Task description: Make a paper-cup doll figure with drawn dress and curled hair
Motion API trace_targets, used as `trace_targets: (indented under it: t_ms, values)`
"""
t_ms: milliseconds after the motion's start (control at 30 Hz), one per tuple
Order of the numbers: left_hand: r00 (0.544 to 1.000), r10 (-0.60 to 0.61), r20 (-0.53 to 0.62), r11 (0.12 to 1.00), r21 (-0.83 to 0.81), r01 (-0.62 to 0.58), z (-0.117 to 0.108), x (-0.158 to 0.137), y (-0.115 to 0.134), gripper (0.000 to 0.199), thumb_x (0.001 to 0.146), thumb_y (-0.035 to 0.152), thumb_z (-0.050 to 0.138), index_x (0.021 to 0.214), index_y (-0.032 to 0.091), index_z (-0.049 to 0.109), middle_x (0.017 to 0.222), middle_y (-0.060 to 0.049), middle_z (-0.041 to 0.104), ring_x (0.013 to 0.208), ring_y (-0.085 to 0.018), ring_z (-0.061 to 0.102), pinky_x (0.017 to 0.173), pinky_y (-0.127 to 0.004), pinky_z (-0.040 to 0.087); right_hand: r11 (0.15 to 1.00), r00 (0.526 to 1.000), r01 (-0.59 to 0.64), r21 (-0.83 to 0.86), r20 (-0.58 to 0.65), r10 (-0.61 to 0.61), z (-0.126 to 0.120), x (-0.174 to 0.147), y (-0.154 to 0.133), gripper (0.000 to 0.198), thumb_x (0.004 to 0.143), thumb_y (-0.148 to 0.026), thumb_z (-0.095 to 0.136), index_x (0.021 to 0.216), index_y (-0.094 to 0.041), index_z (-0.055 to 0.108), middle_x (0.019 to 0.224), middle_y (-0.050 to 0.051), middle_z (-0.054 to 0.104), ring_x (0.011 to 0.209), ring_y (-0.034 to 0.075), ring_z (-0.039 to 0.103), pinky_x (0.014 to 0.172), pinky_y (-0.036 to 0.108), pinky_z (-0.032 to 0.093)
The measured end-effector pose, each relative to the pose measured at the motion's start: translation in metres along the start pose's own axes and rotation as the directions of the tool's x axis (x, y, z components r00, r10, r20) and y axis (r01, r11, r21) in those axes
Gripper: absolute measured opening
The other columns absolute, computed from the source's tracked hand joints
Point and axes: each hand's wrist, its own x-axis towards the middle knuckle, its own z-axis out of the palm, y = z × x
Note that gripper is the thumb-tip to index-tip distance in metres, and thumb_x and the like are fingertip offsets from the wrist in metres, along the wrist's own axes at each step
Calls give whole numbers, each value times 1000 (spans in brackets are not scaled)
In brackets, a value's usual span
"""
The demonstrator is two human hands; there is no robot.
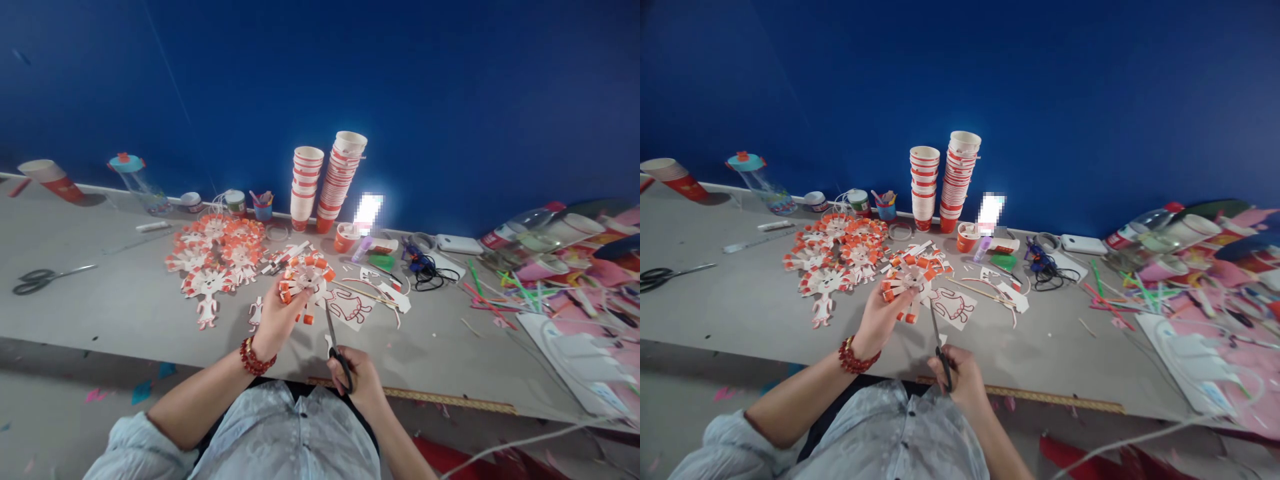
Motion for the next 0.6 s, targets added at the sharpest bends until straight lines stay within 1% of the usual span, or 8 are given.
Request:
trace_targets:
  t_ms: [100, 167, 233, 300, 400, 500, 567, 600]
  values:
    - [1000, 8, 14, 1000, 25, -8, 0, 0, -3, 25, 75, 30, 75, 94, 18, 63, 89, -3, 71, 78, -15, 66, 69, -23, 52, 1000, 999, -28, -10, -22, 28, 2, 0, -1, 59, 76, -72, 56, 51, -21, 41, 37, -4, 41, 38, 8, 35, 42, 23, 26]
    - [999, 30, 20, 998, 53, -31, -1, 1, -4, 28, 76, 30, 75, 98, 18, 63, 93, -4, 72, 82, -17, 67, 72, -25, 53, 999, 999, -53, 10, -5, 53, 1, 0, -3, 58, 76, -71, 58, 51, -20, 44, 38, -4, 43, 39, 9, 37, 42, 22, 27]
    - [998, 62, 34, 995, 82, -64, -2, 1, -3, 31, 76, 28, 74, 103, 19, 62, 97, -6, 72, 87, -18, 67, 77, -27, 53, 996, 996, -70, 46, 55, 68, 0, -2, -5, 60, 76, -73, 56, 51, -20, 46, 39, -3, 45, 39, 8, 38, 41, 22, 27]
    - [993, 93, 66, 985, 142, -102, -4, 2, -1, 30, 77, 26, 73, 104, 18, 63, 99, -6, 71, 89, -19, 67, 80, -28, 52, 991, 984, -96, 98, 156, 80, -4, -6, -7, 63, 76, -77, 53, 52, -19, 48, 40, -1, 48, 36, 7, 35, 38, 22, 24]
    - [987, 123, 98, 960, 239, -144, -7, 4, 4, 25, 76, 24, 73, 99, 18, 64, 92, -5, 71, 82, -18, 66, 76, -26, 51, 966, 959, -171, 193, 258, 118, -12, -13, -12, 62, 79, -76, 51, 60, -17, 52, 43, 1, 54, 32, 5, 30, 35, 21, 18]
    - [988, 119, 99, 953, 267, -142, -8, 5, 10, 25, 72, 22, 76, 95, 18, 65, 85, -3, 71, 75, -17, 64, 72, -24, 50, 947, 956, -201, 252, 263, 133, -17, -17, -19, 58, 80, -73, 54, 65, -17, 54, 44, 0, 55, 32, 5, 28, 34, 20, 17]
    - [989, 101, 111, 957, 260, -127, -9, 5, 11, 26, 71, 22, 76, 95, 18, 66, 86, -3, 71, 76, -17, 64, 72, -24, 50, 955, 958, -191, 228, 256, 130, -18, -17, -21, 59, 79, -74, 55, 62, -17, 53, 42, 0, 53, 32, 5, 28, 34, 20, 17]
    - [989, 93, 117, 961, 248, -119, -9, 5, 12, 27, 72, 23, 76, 97, 18, 66, 88, -4, 72, 78, -18, 65, 73, -24, 50, 966, 966, -167, 197, 230, 120, -18, -17, -21, 60, 78, -75, 54, 60, -17, 52, 40, 0, 52, 32, 5, 28, 34, 21, 17]
